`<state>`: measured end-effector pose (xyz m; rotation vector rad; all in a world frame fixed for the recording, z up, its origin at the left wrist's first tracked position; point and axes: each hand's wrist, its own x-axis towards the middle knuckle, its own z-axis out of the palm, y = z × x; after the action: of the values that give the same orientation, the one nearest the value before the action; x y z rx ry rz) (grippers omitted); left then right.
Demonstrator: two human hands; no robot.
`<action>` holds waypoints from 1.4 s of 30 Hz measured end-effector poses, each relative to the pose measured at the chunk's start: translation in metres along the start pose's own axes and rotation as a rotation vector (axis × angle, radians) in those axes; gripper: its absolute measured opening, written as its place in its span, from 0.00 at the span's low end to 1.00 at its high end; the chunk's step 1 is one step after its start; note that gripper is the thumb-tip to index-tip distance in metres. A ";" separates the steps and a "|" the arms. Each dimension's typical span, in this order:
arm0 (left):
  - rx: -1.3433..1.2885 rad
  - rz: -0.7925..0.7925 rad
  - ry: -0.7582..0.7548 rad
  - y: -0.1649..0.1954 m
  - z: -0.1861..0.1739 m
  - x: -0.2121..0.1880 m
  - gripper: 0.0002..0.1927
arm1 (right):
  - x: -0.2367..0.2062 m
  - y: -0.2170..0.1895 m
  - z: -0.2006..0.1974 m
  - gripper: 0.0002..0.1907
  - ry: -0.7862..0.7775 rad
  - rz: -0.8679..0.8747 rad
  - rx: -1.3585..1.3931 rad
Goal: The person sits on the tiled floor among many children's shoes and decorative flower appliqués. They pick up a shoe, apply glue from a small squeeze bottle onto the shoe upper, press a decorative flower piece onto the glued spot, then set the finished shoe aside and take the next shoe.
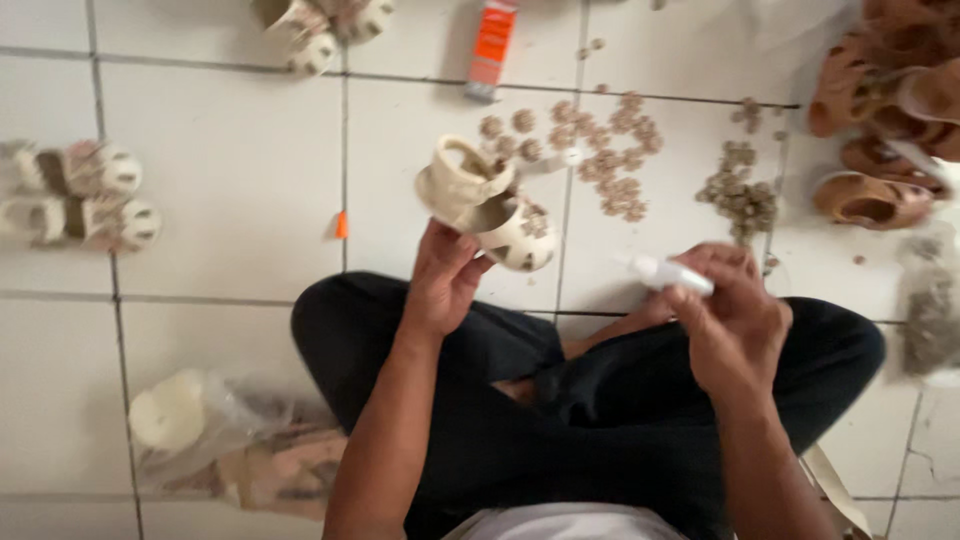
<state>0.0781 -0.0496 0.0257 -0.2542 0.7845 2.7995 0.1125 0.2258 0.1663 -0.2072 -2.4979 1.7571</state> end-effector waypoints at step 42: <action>-0.032 0.027 -0.086 0.011 0.009 -0.002 0.30 | 0.125 0.169 0.040 0.09 -0.064 0.190 -0.464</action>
<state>0.0765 -0.0542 0.0389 -0.1284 0.7291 2.8287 -0.0056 0.2642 -0.0083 -0.4334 -2.9853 1.2199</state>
